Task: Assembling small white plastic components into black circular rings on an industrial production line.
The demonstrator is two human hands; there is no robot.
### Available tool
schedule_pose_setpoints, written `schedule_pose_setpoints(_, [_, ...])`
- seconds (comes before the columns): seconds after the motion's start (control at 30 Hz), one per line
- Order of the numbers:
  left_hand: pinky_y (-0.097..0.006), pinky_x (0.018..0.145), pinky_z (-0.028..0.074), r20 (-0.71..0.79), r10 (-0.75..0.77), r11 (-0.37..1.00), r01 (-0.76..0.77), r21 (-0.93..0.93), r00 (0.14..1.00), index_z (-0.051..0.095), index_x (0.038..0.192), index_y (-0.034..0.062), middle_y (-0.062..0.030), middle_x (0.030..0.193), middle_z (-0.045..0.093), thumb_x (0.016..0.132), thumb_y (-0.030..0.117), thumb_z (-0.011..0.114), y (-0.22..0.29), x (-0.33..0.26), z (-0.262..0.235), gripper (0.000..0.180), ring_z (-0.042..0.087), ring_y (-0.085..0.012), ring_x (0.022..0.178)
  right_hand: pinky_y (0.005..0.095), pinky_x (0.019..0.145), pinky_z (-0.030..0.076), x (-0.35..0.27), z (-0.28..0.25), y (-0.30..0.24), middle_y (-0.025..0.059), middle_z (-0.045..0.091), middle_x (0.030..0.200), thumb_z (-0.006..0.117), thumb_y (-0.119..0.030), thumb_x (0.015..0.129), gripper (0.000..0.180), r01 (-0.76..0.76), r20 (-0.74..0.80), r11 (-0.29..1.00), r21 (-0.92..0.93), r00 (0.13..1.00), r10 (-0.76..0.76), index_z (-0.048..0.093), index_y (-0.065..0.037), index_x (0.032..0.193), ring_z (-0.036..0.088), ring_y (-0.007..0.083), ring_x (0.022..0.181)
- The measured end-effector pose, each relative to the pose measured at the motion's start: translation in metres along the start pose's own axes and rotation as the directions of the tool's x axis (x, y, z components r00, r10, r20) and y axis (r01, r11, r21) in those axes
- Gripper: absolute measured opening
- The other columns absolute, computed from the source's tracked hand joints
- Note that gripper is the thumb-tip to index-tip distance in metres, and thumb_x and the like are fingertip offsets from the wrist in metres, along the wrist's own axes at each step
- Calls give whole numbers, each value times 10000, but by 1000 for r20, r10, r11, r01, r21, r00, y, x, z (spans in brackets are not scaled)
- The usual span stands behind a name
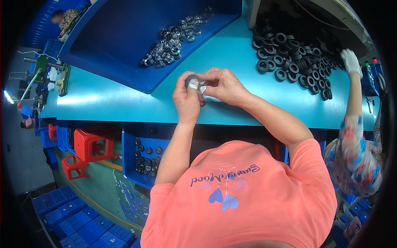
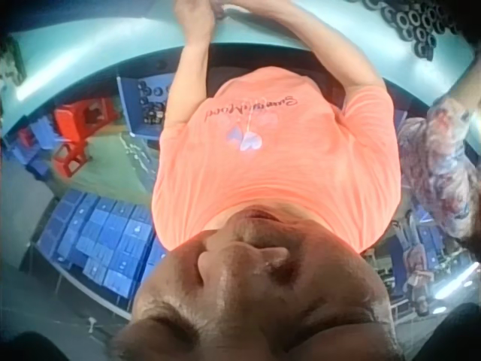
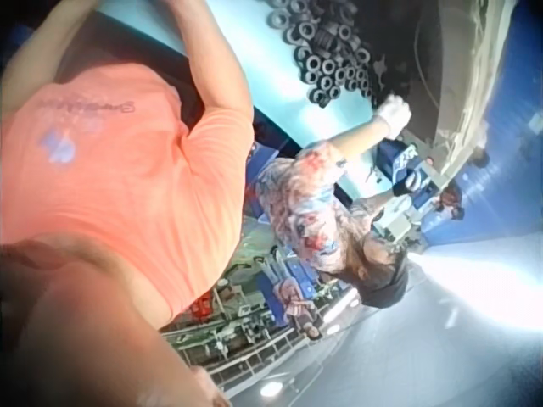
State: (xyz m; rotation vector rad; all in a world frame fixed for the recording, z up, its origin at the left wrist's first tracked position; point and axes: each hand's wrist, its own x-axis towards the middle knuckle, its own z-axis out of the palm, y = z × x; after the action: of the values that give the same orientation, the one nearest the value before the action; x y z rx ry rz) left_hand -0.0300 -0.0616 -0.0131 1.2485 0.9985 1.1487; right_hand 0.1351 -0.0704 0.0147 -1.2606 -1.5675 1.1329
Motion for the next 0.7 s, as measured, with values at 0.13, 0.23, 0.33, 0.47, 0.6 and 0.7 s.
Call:
schedule_pose_setpoints(0.13, [-252, 480, 499, 18, -104, 985, 105, -139, 994, 577, 1259, 62, -77, 878, 653, 1040, 105, 508, 4, 7, -3, 234, 573, -101, 577, 337, 810, 555, 5, -3, -5, 164, 725, 1023, 749, -157, 837, 372, -41, 17, 998, 48, 999, 40, 723, -43, 1191, 699, 203, 899])
schedule_pose_setpoints(0.23, [-246, 487, 509, 88, -119, 970, 135, -201, 989, 587, 1292, 65, -80, 878, 659, 1049, 149, 510, 4, 6, -7, 268, 593, -115, 600, 333, 837, 565, 10, -5, 2, 166, 738, 1047, 728, -103, 867, 344, -157, 15, 965, 212, 987, 157, 705, 17, 1188, 711, 204, 955])
schedule_pose_setpoints(0.33, [-246, 506, 512, 105, -135, 988, 142, -63, 985, 588, 1310, 61, -81, 874, 659, 1054, 162, 502, 3, 7, -10, 289, 589, -115, 602, 331, 836, 571, 10, -3, 5, 173, 739, 1045, 708, -40, 878, 342, -188, 44, 936, 296, 982, 183, 680, 67, 1202, 714, 205, 956])
schedule_pose_setpoints(0.47, [-242, 525, 502, 92, -160, 987, 156, 42, 983, 566, 1341, 58, -64, 869, 644, 1042, 132, 515, 3, 10, -8, 313, 584, -108, 631, 305, 775, 565, 10, -4, 7, 156, 737, 1005, 713, -49, 866, 316, -214, 34, 931, 296, 976, 214, 695, 59, 1163, 707, 182, 890])
schedule_pose_setpoints(0.6, [-222, 540, 480, 194, -48, 997, 57, -45, 980, 487, 1429, 85, -42, 938, 629, 997, 68, 570, 5, 6, -6, 441, 581, -92, 719, 263, 732, 539, 16, -10, 12, 94, 722, 954, 705, -82, 860, 277, -298, 80, 861, 412, 953, 292, 711, 18, 1118, 666, 135, 838])
schedule_pose_setpoints(0.7, [-210, 552, 469, 199, -69, 997, 60, 51, 978, 431, 1470, 87, -49, 1042, 631, 966, 46, 615, 6, 3, -7, 538, 595, -81, 824, 266, 707, 541, 15, -5, 10, 81, 703, 924, 736, -90, 833, 268, -307, 87, 846, 436, 950, 300, 700, 27, 1071, 655, 132, 801])
